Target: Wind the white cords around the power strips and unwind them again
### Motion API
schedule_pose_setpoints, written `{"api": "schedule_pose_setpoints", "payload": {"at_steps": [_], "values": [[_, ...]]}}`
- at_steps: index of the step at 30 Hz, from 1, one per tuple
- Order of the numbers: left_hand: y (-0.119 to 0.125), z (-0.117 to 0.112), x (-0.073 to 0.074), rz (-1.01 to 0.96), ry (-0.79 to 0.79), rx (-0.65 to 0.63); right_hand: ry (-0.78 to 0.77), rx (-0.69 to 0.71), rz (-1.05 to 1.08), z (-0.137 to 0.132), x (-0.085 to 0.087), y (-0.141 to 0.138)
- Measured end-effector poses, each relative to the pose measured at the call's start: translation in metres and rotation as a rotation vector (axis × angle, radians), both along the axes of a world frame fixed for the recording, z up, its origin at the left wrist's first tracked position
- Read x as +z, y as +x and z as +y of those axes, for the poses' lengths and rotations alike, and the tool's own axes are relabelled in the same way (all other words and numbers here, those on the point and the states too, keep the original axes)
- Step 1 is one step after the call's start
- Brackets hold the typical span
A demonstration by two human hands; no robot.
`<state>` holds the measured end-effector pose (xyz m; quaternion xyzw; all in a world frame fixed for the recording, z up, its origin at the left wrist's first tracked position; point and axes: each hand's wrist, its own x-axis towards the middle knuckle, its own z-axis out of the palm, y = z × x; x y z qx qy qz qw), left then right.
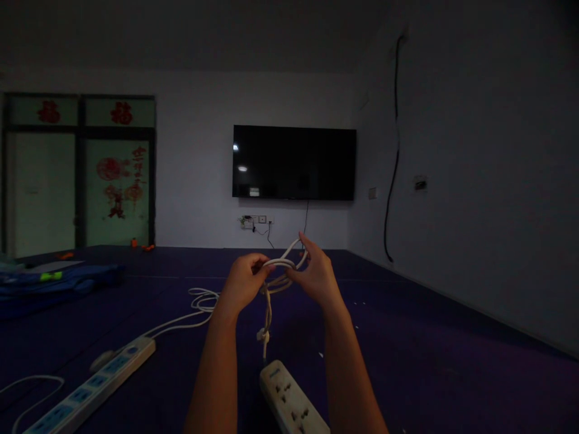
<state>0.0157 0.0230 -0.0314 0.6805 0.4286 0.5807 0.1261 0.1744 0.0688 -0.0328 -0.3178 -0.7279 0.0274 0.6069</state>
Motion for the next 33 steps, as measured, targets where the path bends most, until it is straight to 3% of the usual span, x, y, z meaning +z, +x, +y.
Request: {"api": "schedule_pose_setpoints", "payload": {"at_steps": [13,33], "values": [[0.0,-0.001,0.003,0.067,0.003,0.016,0.041,-0.107,-0.058,-0.008,0.004,0.001],[-0.001,0.001,0.001,0.086,0.034,-0.024,0.045,-0.124,-0.059,-0.011,0.005,0.001]]}}
